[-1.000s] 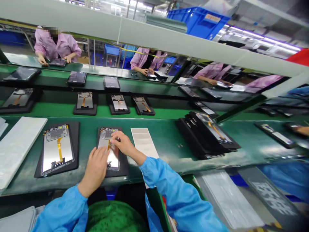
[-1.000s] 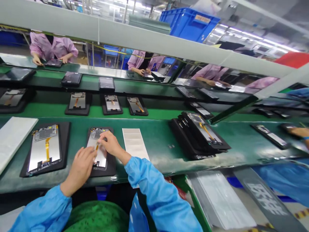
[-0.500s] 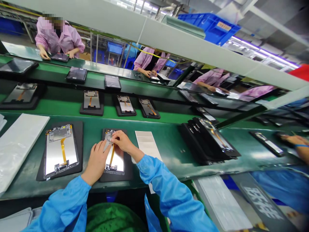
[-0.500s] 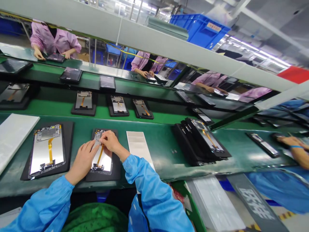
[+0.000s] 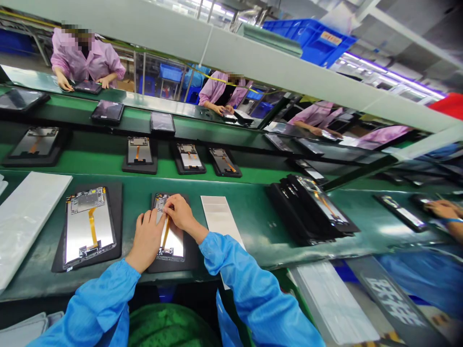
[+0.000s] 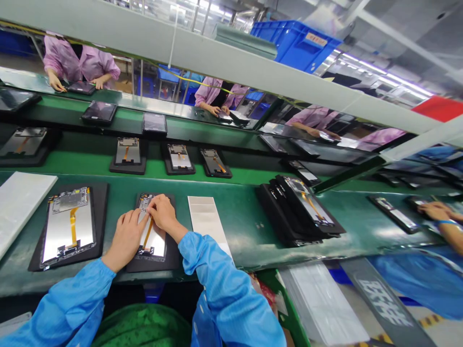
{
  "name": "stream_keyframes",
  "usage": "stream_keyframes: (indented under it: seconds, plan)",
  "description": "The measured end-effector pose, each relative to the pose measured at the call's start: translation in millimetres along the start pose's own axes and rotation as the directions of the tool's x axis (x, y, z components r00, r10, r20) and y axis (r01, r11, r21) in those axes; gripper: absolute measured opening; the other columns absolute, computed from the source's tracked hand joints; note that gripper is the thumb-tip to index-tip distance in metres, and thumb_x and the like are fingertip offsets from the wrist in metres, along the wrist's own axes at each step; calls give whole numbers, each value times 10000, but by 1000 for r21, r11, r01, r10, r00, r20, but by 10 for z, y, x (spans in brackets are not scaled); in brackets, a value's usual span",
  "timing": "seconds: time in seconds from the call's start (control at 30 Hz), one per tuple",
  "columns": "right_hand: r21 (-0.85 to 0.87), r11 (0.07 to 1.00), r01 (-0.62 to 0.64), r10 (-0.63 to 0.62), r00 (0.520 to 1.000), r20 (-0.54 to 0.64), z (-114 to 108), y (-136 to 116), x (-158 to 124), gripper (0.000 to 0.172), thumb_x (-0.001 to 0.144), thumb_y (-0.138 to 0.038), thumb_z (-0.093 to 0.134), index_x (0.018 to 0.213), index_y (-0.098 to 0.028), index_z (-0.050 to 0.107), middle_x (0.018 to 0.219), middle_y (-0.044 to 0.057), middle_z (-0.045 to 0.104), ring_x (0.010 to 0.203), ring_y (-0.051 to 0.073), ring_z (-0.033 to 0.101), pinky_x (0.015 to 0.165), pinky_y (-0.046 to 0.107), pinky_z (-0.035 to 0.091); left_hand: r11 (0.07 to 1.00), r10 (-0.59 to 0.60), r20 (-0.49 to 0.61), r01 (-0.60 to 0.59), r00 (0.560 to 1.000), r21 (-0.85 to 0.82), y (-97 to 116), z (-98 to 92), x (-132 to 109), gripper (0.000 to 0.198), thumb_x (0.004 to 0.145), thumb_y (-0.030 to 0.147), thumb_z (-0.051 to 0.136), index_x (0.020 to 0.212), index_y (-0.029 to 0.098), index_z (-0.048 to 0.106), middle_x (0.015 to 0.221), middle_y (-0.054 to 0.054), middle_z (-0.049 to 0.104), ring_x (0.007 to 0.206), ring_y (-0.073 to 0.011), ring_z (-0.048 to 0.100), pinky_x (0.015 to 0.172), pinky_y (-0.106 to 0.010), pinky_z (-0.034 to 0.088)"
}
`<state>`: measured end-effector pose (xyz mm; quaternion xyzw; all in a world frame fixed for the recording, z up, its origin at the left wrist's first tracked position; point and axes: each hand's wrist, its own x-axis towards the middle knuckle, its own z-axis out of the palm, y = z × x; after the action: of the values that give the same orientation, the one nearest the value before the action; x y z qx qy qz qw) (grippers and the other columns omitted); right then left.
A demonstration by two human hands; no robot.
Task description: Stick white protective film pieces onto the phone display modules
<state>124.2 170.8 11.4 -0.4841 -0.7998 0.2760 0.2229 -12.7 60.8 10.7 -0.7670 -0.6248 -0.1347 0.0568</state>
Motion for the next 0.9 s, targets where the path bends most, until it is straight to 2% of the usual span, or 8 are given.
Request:
stream_keyframes:
  seconds: [0.1, 0.23, 0.37, 0.53, 0.63, 0.73, 0.8, 0.9]
  plan:
    - [-22, 1000, 13, -13, 1000, -27, -16, -8, -10, 104, 835, -146, 728, 862, -214, 653, 1001, 19, 596, 954, 175, 573, 878, 327, 458, 1000, -16, 2, 16, 1000, 9, 27, -31, 38, 434, 961, 108, 368, 1339, 168, 572, 1252, -165, 586, 1134, -315, 509, 936, -492, 441]
    - [32, 999, -22, 23, 999, -35, -54, 50, -5, 213, 851, -127, 678, 1038, -210, 615, 993, -6, 598, 796, 128, 576, 815, 292, 462, 1000, -18, 5, 18, 1000, 21, 33, -97, 92, 391, 959, 104, 383, 1282, 170, 592, 1200, -153, 602, 1070, -298, 533, 859, -450, 449]
    - [46, 999, 20, -20, 1000, 5, -90, 92, -24, 126, 886, -147, 638, 998, -203, 623, 1023, 8, 598, 831, 126, 595, 826, 287, 462, 999, 18, 24, -19, 1000, 34, 14, -105, 72, 316, 959, 104, 401, 1182, 150, 621, 1177, -139, 610, 1061, -281, 537, 832, -415, 450]
    - [-1, 997, 77, -77, 997, 21, -111, 52, -12, 181, 822, -227, 745, 929, -202, 601, 949, 2, 573, 851, 151, 562, 797, 296, 460, 998, 26, 0, -26, 1000, 50, 19, -34, 20, 379, 949, 91, 410, 1288, 116, 577, 1256, -166, 590, 1102, -283, 530, 869, -425, 442]
    - [-44, 989, 140, -140, 990, 9, -113, 23, -7, 209, 780, -223, 762, 890, -214, 585, 923, 3, 575, 866, 171, 560, 798, 313, 461, 999, -7, 7, 7, 1000, 31, 39, -61, 10, 408, 941, 127, 452, 1328, 176, 570, 1274, -156, 581, 1097, -285, 526, 857, -426, 443]
    - [-83, 980, 183, -185, 983, -13, -127, 93, 43, 132, 779, -236, 703, 846, -229, 589, 909, 20, 596, 848, 198, 582, 780, 339, 465, 997, -73, 75, 74, 995, -15, 53, -109, 43, 367, 941, 199, 483, 1286, 243, 601, 1223, -134, 591, 1036, -279, 526, 795, -415, 450]
    - [-79, 981, 179, -175, 983, 51, -137, 221, 184, 86, 784, -309, 655, 824, -244, 614, 895, 29, 614, 801, 210, 610, 744, 351, 473, 995, -76, 83, 81, 994, -62, 42, -94, 103, 346, 957, 249, 463, 1274, 264, 601, 1220, -127, 582, 1037, -272, 523, 790, -415, 453]
    - [-54, 982, 181, -168, 969, 184, -131, 416, 485, 179, 772, -440, 587, 732, -275, 642, 817, 40, 642, 741, 234, 649, 704, 377, 499, 991, -97, 57, 102, 994, -90, 14, -21, 181, 330, 968, 305, 427, 1248, 270, 599, 1180, -117, 589, 1024, -281, 539, 774, -434, 461]
